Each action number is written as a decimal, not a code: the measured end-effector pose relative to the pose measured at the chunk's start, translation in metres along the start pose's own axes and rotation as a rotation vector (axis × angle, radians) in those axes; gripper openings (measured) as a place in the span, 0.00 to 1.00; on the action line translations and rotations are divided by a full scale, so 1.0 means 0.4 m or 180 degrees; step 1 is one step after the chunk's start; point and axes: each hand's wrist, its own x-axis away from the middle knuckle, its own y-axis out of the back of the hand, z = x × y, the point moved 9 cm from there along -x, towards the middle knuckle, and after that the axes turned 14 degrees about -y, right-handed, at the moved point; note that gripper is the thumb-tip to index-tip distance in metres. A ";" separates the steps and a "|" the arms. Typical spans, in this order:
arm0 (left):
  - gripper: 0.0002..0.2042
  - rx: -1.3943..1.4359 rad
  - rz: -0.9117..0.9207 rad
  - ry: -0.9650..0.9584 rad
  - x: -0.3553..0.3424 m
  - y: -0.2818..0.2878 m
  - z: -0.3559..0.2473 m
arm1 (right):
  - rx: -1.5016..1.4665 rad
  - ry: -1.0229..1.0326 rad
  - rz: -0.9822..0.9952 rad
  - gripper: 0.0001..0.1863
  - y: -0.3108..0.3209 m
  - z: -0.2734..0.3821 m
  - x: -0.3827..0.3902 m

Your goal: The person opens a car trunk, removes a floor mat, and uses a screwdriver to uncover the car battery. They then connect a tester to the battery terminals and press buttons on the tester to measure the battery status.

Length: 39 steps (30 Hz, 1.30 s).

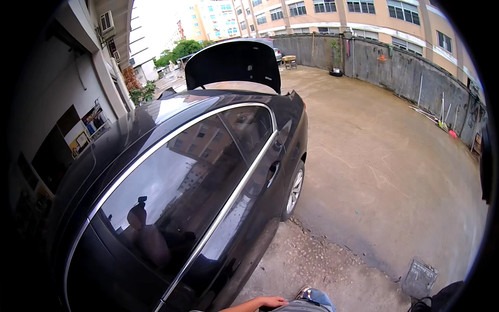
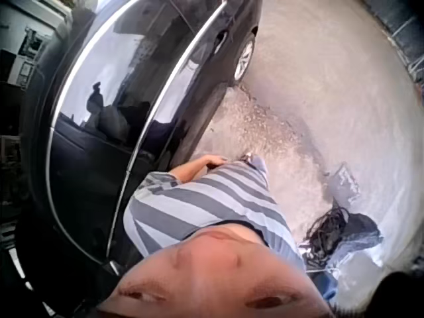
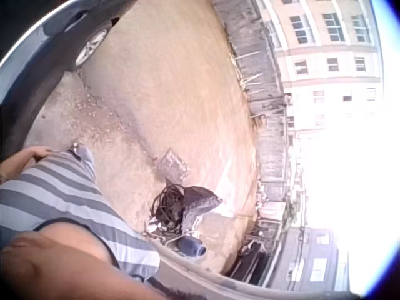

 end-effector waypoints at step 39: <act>0.16 0.0624 -0.3539 -0.1321 -2.424 2.928 -1.382 | 0.0434 0.4138 -0.0557 0.10 -0.285 4.938 1.870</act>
